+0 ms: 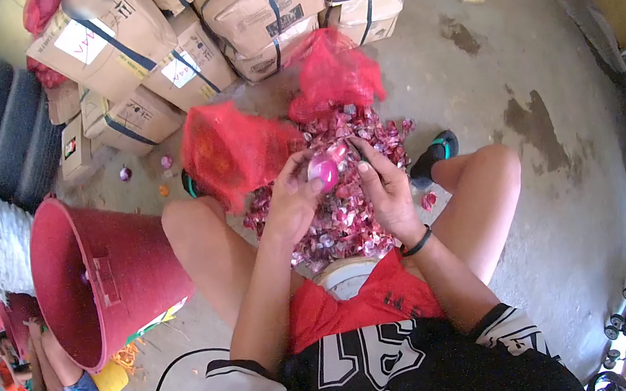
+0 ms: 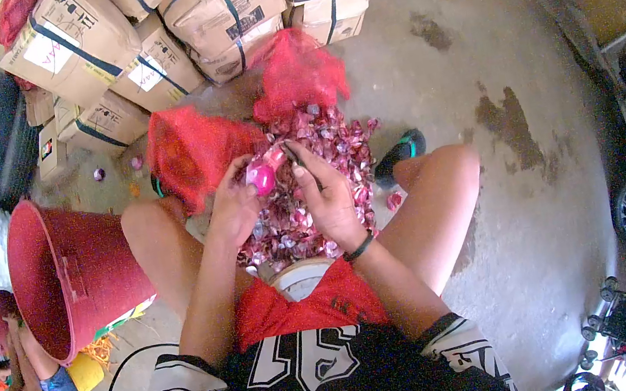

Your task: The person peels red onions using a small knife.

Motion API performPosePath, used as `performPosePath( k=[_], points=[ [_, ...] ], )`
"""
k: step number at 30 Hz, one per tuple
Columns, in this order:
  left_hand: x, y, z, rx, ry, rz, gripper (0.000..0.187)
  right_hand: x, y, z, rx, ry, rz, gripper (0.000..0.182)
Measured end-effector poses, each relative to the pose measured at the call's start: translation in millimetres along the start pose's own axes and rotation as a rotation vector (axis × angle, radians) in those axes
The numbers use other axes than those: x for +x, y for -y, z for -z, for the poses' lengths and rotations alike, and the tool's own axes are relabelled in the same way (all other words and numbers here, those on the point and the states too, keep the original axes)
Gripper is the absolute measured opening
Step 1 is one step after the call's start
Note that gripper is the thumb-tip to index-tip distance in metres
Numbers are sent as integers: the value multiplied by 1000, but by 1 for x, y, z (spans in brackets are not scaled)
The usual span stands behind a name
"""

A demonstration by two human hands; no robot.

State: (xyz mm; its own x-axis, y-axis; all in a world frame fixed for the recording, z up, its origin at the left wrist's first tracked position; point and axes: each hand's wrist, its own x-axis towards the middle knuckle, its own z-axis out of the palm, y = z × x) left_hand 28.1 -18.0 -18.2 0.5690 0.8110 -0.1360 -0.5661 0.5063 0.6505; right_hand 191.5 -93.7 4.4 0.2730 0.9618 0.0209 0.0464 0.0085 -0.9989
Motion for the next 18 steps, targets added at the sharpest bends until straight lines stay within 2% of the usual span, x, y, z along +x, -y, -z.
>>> performPosePath(
  k=[4, 7, 11, 12, 15, 18],
  points=[
    [-2, -4, -9, -22, -18, 10, 59, -2, 15, 3, 138, 69, -57, 49],
    [0, -4, -9, 15, -40, -5, 61, -5, 8, 3, 405, 158, -83, 50],
    [0, -4, -13, 108, -35, -12, 55, -5, 7, 5, 196, 191, -98, 49],
    [2, -5, -14, 91, -29, -8, 52, -4, 5, 6, 289, 190, -196, 47],
    [2, -4, -7, -57, 55, 28, 41, -5, 8, 5, 498, 189, -216, 45],
    [3, 0, -4, -159, 70, 39, 35, -3, 4, 1, 487, 130, -209, 45]
  ],
)
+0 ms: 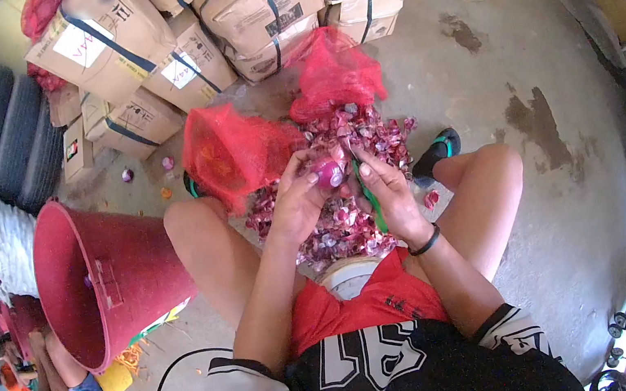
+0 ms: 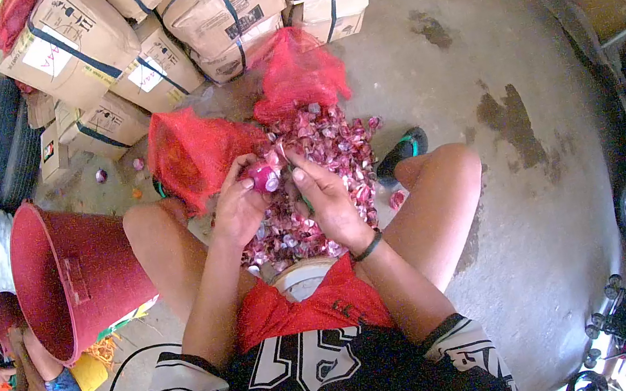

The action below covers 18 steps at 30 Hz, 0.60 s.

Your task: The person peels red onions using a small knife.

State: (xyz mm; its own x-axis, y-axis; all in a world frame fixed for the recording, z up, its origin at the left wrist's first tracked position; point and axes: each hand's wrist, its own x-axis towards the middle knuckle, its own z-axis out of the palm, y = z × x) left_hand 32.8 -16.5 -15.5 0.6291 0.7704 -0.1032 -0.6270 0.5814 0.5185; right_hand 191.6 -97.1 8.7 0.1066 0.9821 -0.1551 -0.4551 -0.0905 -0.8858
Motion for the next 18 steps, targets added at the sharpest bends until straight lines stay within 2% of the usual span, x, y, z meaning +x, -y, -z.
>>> performPosePath(
  k=[7, 12, 15, 18],
  points=[
    [0, 1, -15, 306, -165, -47, 36, -1, -6, 3, -59, -12, 11, 44],
    [2, 10, -9, 227, -126, -59, 31, 6, 16, 4, 140, -291, 60, 46],
    [1, 4, -11, 253, -115, 1, 30, 6, 10, 16, 77, -171, 111, 46],
    [0, 0, -10, 340, -162, 27, 29, 9, 13, 15, 34, -221, 187, 48]
  ],
)
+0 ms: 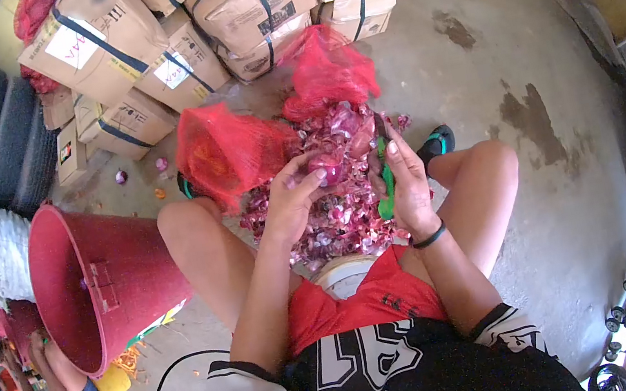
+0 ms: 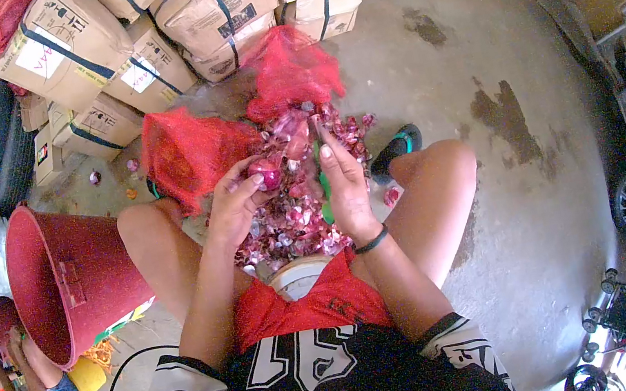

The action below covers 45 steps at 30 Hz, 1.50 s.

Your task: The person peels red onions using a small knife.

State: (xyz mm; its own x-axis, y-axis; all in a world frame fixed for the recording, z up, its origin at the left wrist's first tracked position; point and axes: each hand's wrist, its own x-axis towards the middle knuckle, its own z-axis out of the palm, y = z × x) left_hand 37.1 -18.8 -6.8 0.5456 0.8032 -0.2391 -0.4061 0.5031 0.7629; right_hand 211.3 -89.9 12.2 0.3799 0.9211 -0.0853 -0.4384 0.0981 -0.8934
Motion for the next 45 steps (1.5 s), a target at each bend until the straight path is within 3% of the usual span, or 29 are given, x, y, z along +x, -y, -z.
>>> performPosePath(
  k=[6, 9, 12, 15, 17, 19, 24, 27, 29, 31, 33, 39, 41, 43, 45],
  points=[
    [-1, 3, 8, 20, -65, 7, 29, -1, 15, 8, 140, 2, 67, 49],
    [2, 6, 16, -22, -56, 41, 27, 4, 16, 17, -79, 49, 71, 51],
    [2, 6, 18, -61, -55, 69, 29, 3, -1, 20, -627, 113, 100, 58],
    [0, 2, 16, -106, -69, 78, 30, -9, 9, 8, -750, 255, 65, 57],
    [-2, 2, 18, -128, -72, 77, 30, -9, -4, 15, -865, 403, 306, 61],
    [0, 1, 17, -135, -59, 69, 30, -17, 8, 4, -809, 448, 83, 59],
    [-1, -1, 19, -89, -34, 74, 31, -20, 11, -14, -816, 433, 89, 54],
    [-2, 1, 19, -72, -40, 58, 32, -7, -6, -5, -808, 473, 414, 52],
    [-5, -4, 14, -93, -4, 42, 35, 0, -21, 5, -787, 413, 490, 49],
    [-8, -9, 8, -129, 67, 26, 40, -1, -15, 4, -619, 361, 319, 47],
    [-9, -8, 9, -135, 120, -4, 47, -8, -3, 3, -296, 303, -95, 46],
    [-6, 1, 16, -152, 161, -141, 54, -7, 1, 0, -22, 81, -127, 49],
    [-6, 0, 15, -184, 130, -157, 53, -6, 3, 3, -129, 79, -138, 49],
    [-5, 0, 14, -231, 88, -165, 50, -4, 8, 5, -448, 167, -119, 47],
    [-6, -8, 17, -164, 36, -137, 47, -3, -22, 22, -794, 263, 168, 44]
  ],
)
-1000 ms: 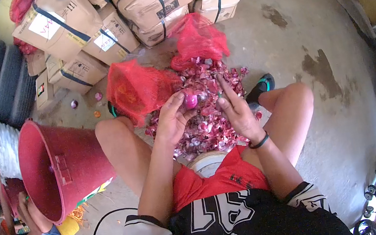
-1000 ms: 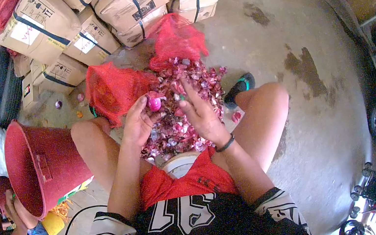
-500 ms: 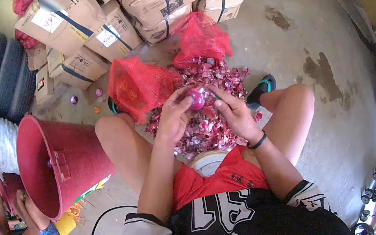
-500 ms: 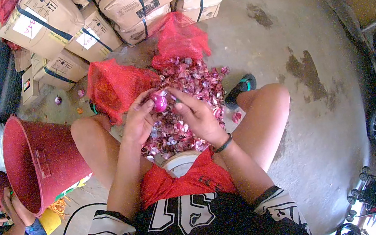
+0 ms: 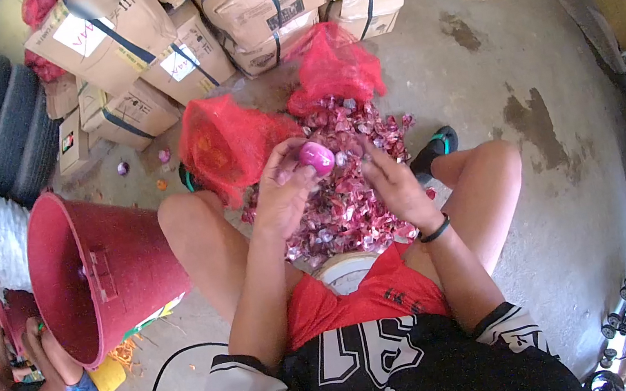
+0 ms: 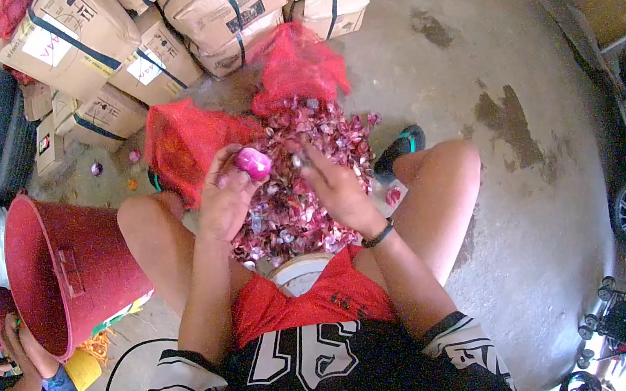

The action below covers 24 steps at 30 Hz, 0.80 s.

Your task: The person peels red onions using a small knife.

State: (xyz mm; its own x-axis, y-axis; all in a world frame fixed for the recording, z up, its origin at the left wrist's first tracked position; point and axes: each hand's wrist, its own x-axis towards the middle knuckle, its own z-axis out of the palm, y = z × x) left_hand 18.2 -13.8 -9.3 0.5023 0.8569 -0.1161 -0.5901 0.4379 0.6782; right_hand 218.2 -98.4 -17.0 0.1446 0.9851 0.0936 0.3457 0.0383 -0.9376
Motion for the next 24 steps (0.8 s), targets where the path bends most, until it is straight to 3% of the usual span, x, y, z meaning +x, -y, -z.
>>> performPosePath(
  k=[1, 4, 6, 8, 12, 16, 17, 19, 21, 24],
  points=[
    [1, -8, 2, 36, -24, 11, 46, 0, -5, -3, -188, 7, 132, 43],
    [3, -51, 27, 523, -127, 2, 44, -1, 4, 14, -421, 350, -5, 39],
    [-4, -93, 42, 607, -221, -193, 43, 15, 21, 36, -478, 560, -49, 39],
    [-14, -144, 68, 436, -389, -367, 40, 27, 25, 59, -550, 650, -2, 38],
    [-28, -230, 118, -206, -312, -968, 31, 51, 17, 81, -633, 540, 5, 43],
    [3, -202, 139, 114, -366, -603, 29, 62, -29, 55, -535, 481, 89, 45],
    [22, -182, 153, 241, -352, -458, 29, 66, -12, 47, -524, 541, -44, 40],
    [57, -139, 147, 485, -558, -172, 30, 67, -16, 32, -501, 568, -32, 35],
    [86, -99, 195, 563, -579, 13, 33, 66, -18, 26, -423, 530, -40, 31],
    [117, -36, 253, 873, -610, 114, 25, 70, -25, 34, -439, 440, 9, 21]
  ],
)
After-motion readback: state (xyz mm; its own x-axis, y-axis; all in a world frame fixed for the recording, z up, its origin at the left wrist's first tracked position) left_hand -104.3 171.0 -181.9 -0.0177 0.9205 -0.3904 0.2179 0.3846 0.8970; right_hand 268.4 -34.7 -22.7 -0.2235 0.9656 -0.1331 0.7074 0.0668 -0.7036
